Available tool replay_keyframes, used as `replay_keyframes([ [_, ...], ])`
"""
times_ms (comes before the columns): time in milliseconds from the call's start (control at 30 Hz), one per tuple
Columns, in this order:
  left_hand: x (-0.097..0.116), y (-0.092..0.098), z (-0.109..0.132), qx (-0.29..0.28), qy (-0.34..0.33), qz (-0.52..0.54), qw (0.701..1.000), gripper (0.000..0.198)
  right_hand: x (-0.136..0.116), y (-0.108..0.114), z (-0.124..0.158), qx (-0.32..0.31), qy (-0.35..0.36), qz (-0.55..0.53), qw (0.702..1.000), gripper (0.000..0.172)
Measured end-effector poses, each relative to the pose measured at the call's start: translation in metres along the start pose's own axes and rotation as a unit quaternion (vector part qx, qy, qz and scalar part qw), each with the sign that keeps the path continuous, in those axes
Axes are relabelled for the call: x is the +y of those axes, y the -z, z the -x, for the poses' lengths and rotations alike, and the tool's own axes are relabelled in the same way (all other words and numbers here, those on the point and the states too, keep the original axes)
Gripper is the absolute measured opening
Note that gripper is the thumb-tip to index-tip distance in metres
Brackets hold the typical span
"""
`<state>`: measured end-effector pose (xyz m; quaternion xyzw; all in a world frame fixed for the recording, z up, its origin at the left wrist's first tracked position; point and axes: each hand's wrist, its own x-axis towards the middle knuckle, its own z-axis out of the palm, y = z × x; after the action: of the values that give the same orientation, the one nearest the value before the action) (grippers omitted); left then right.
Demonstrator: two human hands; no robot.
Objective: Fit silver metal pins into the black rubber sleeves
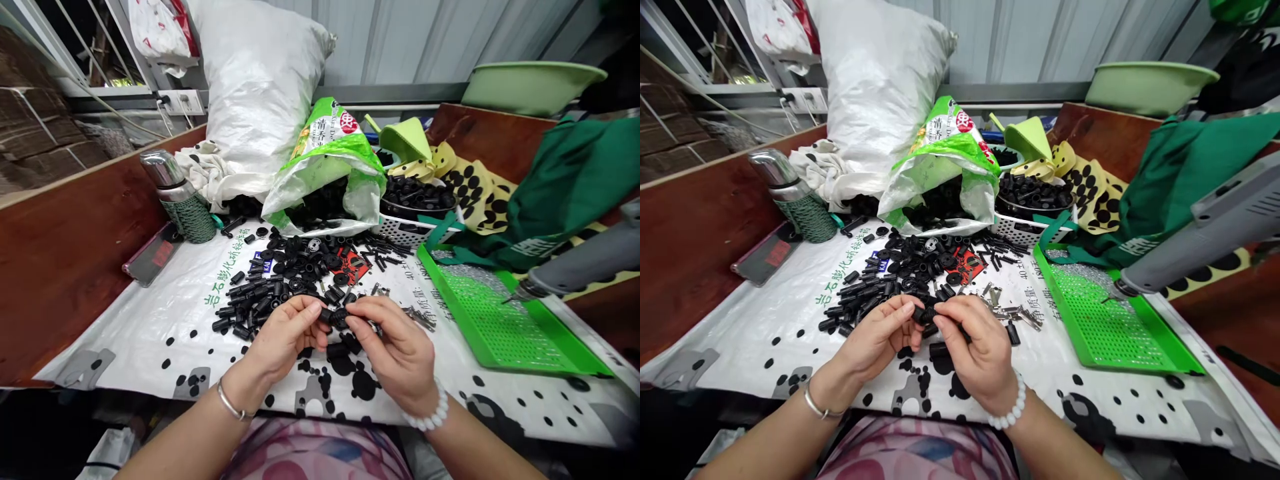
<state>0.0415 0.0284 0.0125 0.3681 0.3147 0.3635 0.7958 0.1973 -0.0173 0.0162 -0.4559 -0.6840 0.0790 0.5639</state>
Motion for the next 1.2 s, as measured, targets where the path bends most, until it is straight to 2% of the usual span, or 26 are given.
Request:
replay_keyframes([
  [133,-0.004,-0.003,0.001,-0.031,0.04,0.047,0.998,0.022,0.004,-0.003,0.009,-0.009,0.054,0.033,0.998,0.026],
  [233,-0.004,-0.003,0.003,-0.044,0.049,0.055,0.996,0.022,0.006,-0.002,0.014,0.002,0.031,0.02,0.999,0.025],
  [367,-0.005,-0.005,0.003,-0.043,0.051,0.039,0.997,0.025,0.008,0.003,0.015,-0.021,0.014,0.001,1.0,0.024],
  [567,-0.007,-0.009,0.003,-0.018,-0.025,-0.041,0.999,0.026,0.009,0.005,0.013,-0.034,0.017,0.019,0.999,0.02],
  [733,-0.012,-0.008,0.004,-0.017,-0.084,-0.135,0.987,0.021,0.01,0.003,0.015,-0.036,-0.009,0.012,0.999,0.016],
  [833,-0.014,-0.009,0.007,0.01,-0.112,-0.189,0.976,0.02,0.009,0.004,0.017,-0.036,-0.053,-0.005,0.998,0.011],
  [967,-0.02,-0.008,0.009,0.022,-0.168,-0.258,0.951,0.015,0.007,0.003,0.021,-0.042,-0.147,-0.05,0.987,0.007],
  [1100,-0.03,-0.002,0.007,0.023,-0.228,-0.308,0.924,0.014,0.004,0.0,0.026,-0.049,-0.26,-0.119,0.957,0.013],
  [1200,-0.034,-0.001,0.006,0.019,-0.236,-0.3,0.924,0.013,0.003,-0.002,0.029,-0.049,-0.313,-0.164,0.934,0.019],
])
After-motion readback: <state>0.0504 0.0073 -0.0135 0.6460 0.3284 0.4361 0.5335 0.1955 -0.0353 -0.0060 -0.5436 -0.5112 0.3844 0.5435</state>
